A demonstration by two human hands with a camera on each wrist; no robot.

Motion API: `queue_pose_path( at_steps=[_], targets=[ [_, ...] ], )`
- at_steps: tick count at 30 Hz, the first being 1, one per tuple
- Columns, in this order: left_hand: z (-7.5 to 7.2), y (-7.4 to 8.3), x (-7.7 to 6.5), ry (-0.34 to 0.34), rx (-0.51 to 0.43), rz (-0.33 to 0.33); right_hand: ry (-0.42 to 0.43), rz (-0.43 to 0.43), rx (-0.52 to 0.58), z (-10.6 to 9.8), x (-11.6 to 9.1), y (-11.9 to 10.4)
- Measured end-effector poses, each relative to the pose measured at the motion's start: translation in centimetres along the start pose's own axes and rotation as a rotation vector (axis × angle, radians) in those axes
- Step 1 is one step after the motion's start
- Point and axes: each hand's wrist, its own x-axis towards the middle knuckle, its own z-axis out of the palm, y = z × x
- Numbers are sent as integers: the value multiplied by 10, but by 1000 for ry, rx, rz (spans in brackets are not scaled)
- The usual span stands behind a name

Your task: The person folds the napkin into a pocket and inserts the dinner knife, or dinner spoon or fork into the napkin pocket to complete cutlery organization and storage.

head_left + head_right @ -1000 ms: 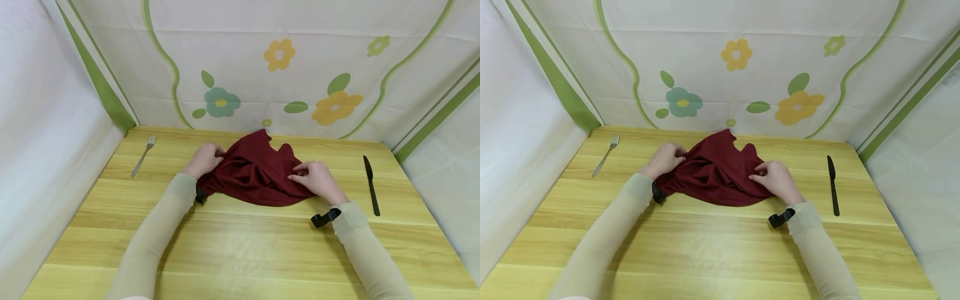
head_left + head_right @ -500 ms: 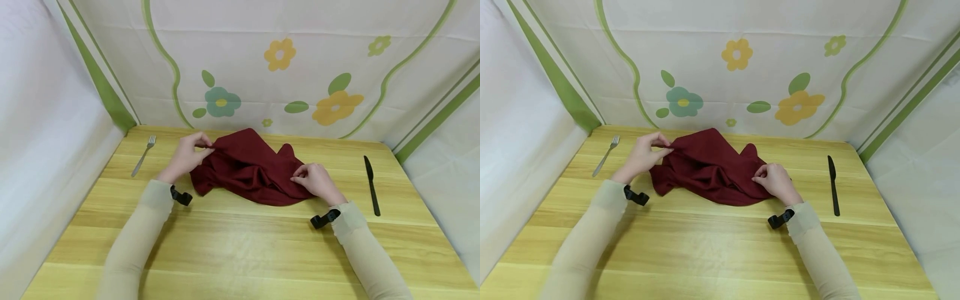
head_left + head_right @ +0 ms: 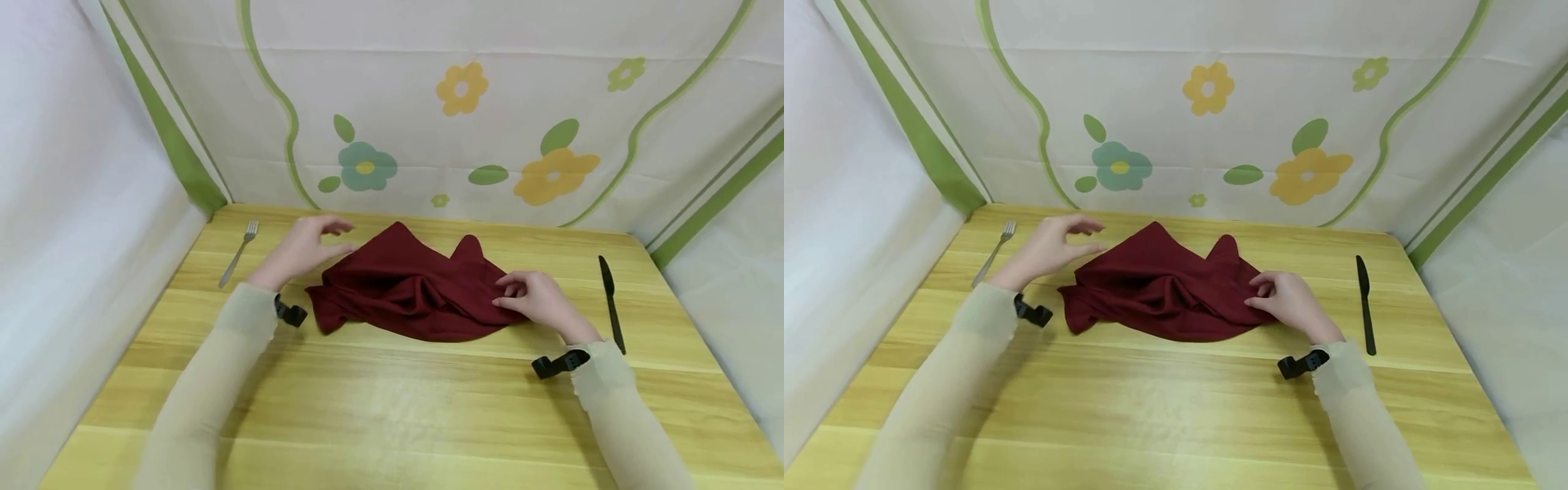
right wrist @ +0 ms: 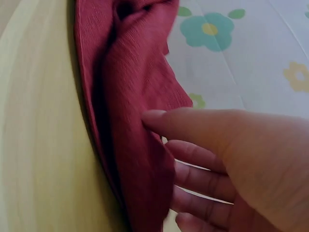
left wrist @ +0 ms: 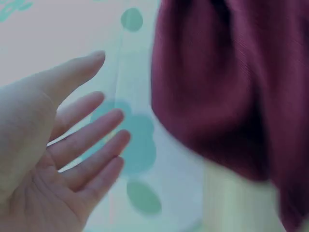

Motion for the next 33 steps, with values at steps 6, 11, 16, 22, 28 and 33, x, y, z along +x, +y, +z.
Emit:
queue_pose_path(
  at_steps=[6, 11, 16, 22, 28, 33],
  targets=[
    [23, 20, 58, -78, 28, 84, -17, 36, 42, -12, -13, 9],
    [49, 13, 86, -187, 63, 62, -56, 58, 87, -13, -18, 14],
    [68, -2, 93, -220, 94, 26, -104, 66, 111, -10, -20, 20],
    [73, -6, 97, -242, 166, 38, -114, 70, 119, -11, -21, 23],
    [78, -6, 93, -280, 182, 43, -110, 69, 110, -8, -22, 25],
    [77, -7, 90, -237, 113, -6, -92, 53, 99, -10, -24, 24]
  ],
)
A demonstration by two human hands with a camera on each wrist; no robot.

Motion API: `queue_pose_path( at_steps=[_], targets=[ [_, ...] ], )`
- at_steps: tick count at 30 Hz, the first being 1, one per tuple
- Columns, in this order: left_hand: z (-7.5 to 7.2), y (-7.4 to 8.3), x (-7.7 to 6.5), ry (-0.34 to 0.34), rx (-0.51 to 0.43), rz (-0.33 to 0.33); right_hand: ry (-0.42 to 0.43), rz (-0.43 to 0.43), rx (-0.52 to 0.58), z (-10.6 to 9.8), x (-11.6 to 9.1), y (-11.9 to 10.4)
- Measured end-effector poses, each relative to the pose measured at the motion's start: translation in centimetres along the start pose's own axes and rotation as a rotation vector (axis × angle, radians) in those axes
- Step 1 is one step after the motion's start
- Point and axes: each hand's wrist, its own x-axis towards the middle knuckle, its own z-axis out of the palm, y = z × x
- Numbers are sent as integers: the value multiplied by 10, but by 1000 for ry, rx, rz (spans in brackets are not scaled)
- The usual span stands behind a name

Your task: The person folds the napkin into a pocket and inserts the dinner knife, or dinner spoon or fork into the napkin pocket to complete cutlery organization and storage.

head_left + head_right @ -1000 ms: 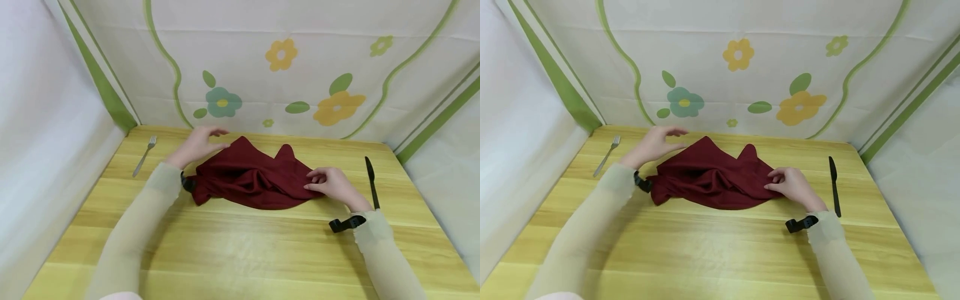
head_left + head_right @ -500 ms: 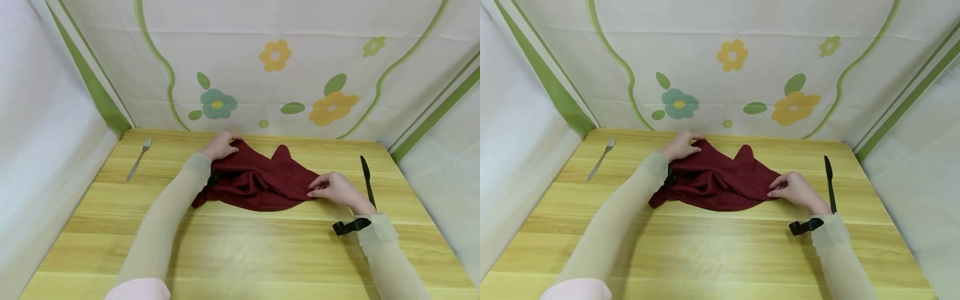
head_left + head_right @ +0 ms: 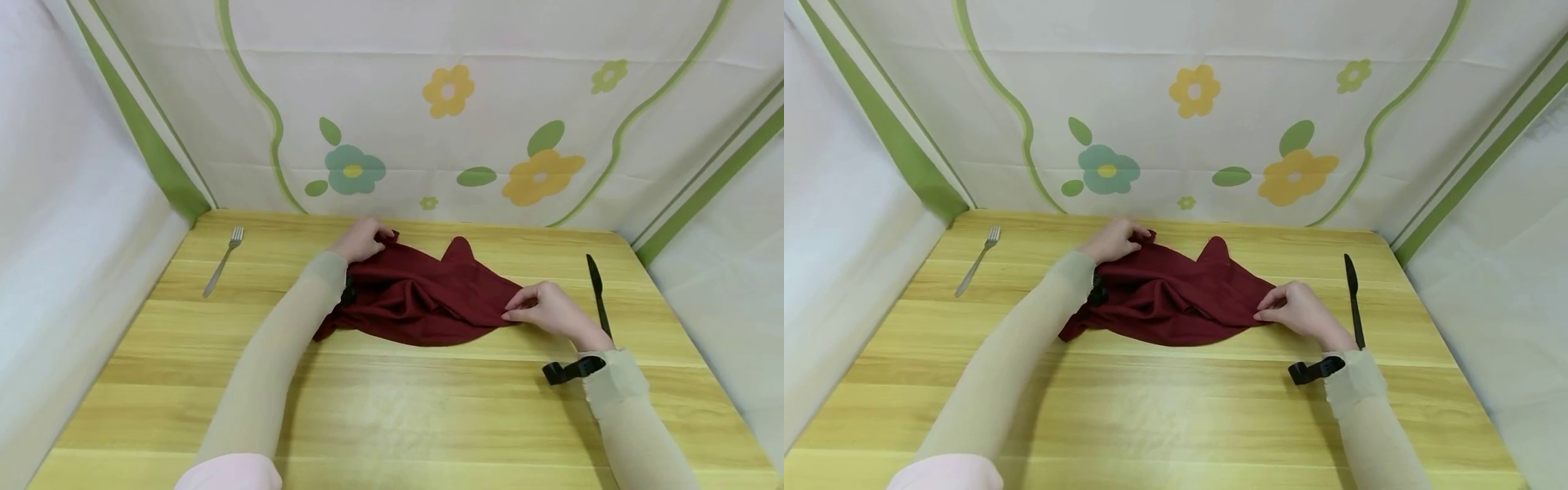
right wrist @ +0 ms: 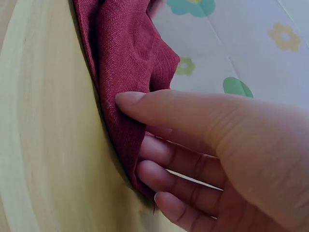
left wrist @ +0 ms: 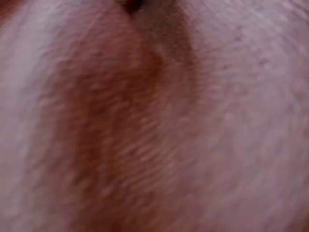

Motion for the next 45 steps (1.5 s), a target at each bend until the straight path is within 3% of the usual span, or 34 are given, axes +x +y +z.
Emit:
queue_pose_path(
  at_steps=[5, 11, 14, 19, 22, 25, 29, 34, 39, 42, 45],
  targets=[
    [-21, 7, -3, 106, -52, -22, 86, -32, -15, -12, 0, -8],
    [-60, 19, -18, 318, 31, 76, 179, -50, 6, -34, 0, -24],
    [-79, 29, -34, 421, 56, 141, 137, -82, -32, -39, 0, -32],
    [-104, 36, -68, 573, 109, 224, -11, -89, -143, -35, 0, -35],
    [-114, 33, -88, 641, 122, 240, -12, -67, -162, -34, -2, -32],
    [-118, 25, -105, 659, 123, 203, 66, -104, -176, -39, -3, -30],
    [-118, 11, -117, 641, 121, 148, 246, -178, -192, -50, -2, -30],
    [-113, 1, -121, 646, 109, 119, 439, -169, -125, -62, -2, -35],
    [-110, 0, -123, 677, 110, 136, 613, -163, -115, -74, -7, -47],
    [-108, 5, -135, 702, 140, 193, 648, -135, -105, -81, -18, -54],
    [-102, 10, -159, 688, 201, 269, 581, -113, -106, -84, -33, -56]
  ],
)
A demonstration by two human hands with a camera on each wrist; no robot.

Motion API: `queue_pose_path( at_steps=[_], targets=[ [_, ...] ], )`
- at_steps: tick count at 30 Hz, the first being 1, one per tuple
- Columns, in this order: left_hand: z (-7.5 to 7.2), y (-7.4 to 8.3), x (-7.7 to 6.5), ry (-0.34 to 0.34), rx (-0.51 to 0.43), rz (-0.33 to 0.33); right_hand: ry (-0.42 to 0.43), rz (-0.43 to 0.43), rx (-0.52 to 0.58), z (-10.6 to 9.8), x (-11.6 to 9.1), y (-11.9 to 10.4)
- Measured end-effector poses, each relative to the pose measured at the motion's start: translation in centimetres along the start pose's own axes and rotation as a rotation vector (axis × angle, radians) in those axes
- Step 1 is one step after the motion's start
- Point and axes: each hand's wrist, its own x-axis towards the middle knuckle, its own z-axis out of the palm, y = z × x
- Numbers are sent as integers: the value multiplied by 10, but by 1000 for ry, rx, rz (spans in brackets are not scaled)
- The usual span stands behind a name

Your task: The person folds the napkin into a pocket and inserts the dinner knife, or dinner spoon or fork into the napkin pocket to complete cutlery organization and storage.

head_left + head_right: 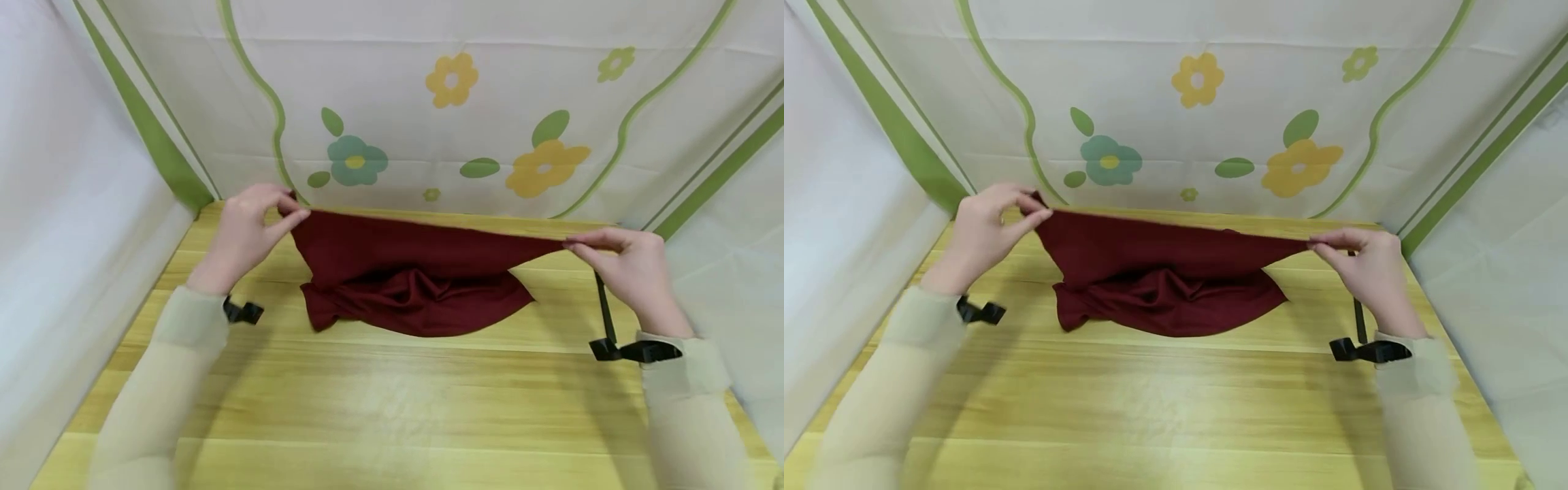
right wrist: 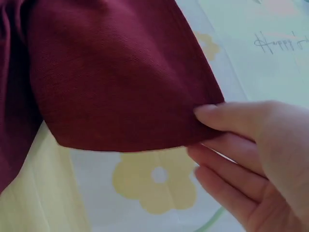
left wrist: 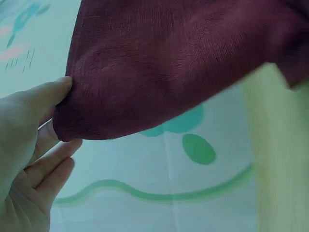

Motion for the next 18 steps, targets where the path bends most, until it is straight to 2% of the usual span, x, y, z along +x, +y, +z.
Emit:
queue_pose_path(
  at_steps=[2, 6, 9, 12, 15, 18],
  targets=[
    [-6, 7, -19, -31, 17, 73, -102, -6, 2, -4, -11, 2],
    [-8, 21, -59, -155, 6, 150, -341, -19, 7, 0, -34, 11],
    [0, 28, -85, -279, 5, 110, -488, 9, 30, 7, -48, 17],
    [8, 33, -104, -375, 34, 50, -583, 32, 53, 12, -56, 22],
    [15, 36, -115, -429, 25, 3, -645, 22, 74, 16, -61, 25],
    [17, 39, -120, -507, -36, -58, -743, -9, 134, 17, -64, 26]
  ],
)
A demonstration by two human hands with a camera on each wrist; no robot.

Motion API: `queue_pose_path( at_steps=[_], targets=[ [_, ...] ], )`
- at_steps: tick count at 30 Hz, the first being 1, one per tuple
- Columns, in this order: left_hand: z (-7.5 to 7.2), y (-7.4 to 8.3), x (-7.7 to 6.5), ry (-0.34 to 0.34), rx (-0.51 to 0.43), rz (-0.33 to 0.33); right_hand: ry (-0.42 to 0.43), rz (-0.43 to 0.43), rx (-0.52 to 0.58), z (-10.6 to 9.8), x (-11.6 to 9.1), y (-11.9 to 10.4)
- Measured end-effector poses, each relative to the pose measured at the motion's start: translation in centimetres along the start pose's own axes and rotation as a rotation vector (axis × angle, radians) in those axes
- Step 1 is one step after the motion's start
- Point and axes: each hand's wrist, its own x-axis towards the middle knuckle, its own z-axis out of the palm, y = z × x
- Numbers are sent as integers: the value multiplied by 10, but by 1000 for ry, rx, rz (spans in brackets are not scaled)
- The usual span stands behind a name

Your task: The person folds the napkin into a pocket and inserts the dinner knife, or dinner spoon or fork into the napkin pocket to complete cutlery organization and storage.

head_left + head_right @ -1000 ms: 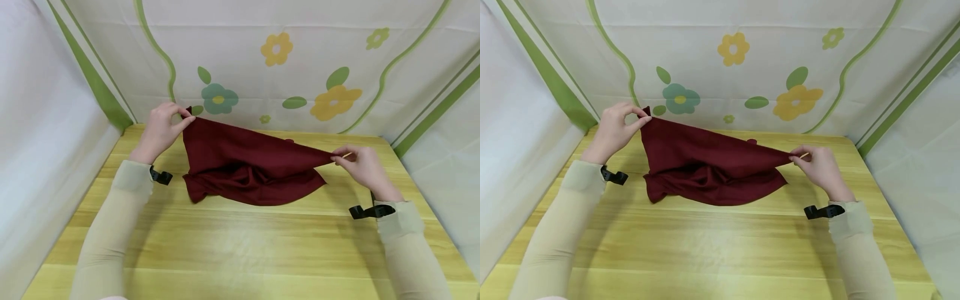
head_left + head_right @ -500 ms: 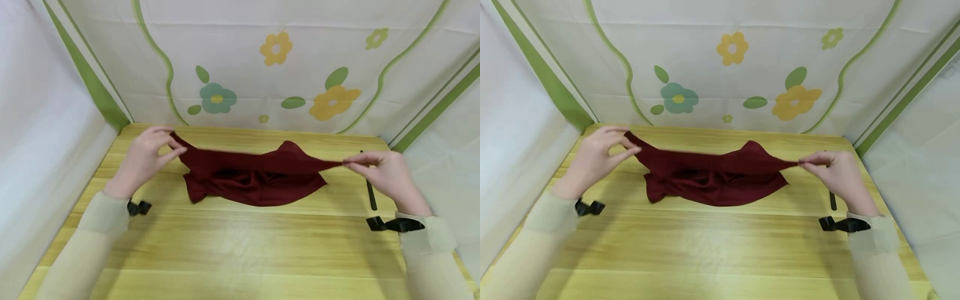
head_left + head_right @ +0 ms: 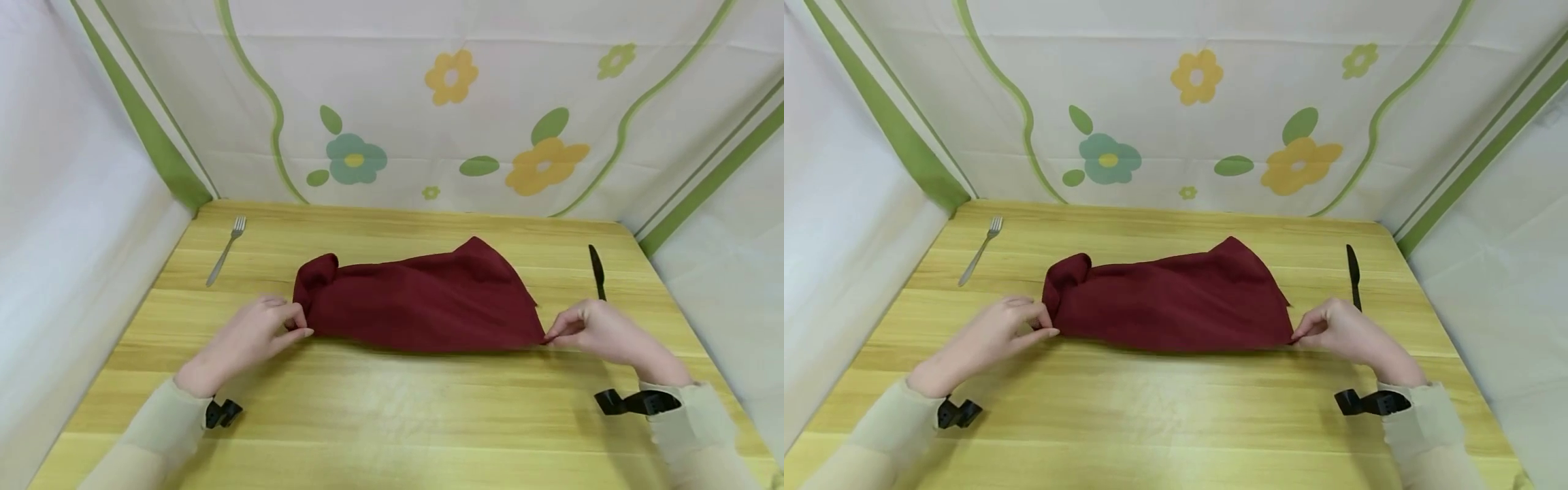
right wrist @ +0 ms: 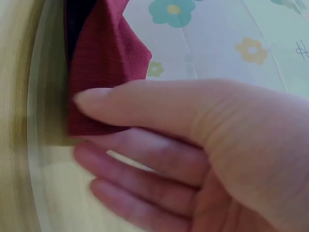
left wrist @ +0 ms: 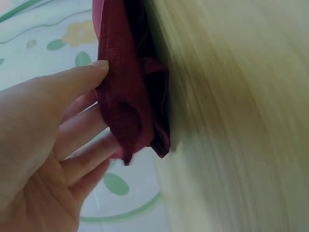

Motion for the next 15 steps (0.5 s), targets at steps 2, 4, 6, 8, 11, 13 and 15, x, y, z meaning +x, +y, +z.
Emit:
queue_pose_path(
  at_steps=[2, 4, 6, 8, 11, 13, 15],
  targets=[
    [0, 2, -2, -84, -74, -32, -109, -16, 68, 1, -2, 0],
    [-3, 4, -3, -185, -154, -60, -219, -17, 149, 1, -4, -2],
    [-6, 6, -4, -267, -231, -64, -290, -12, 207, 0, -6, -3],
    [-10, 6, -3, -296, -301, -62, -300, -35, 229, -3, -8, -3],
    [-20, 1, 4, -170, -320, -47, -157, -97, 186, -12, -7, -1],
    [-28, -5, 13, -14, -291, -56, 19, -86, 117, -20, -1, -2],
    [-36, -13, 26, 153, -219, -69, 215, -39, 83, -30, 9, -5]
  ],
)
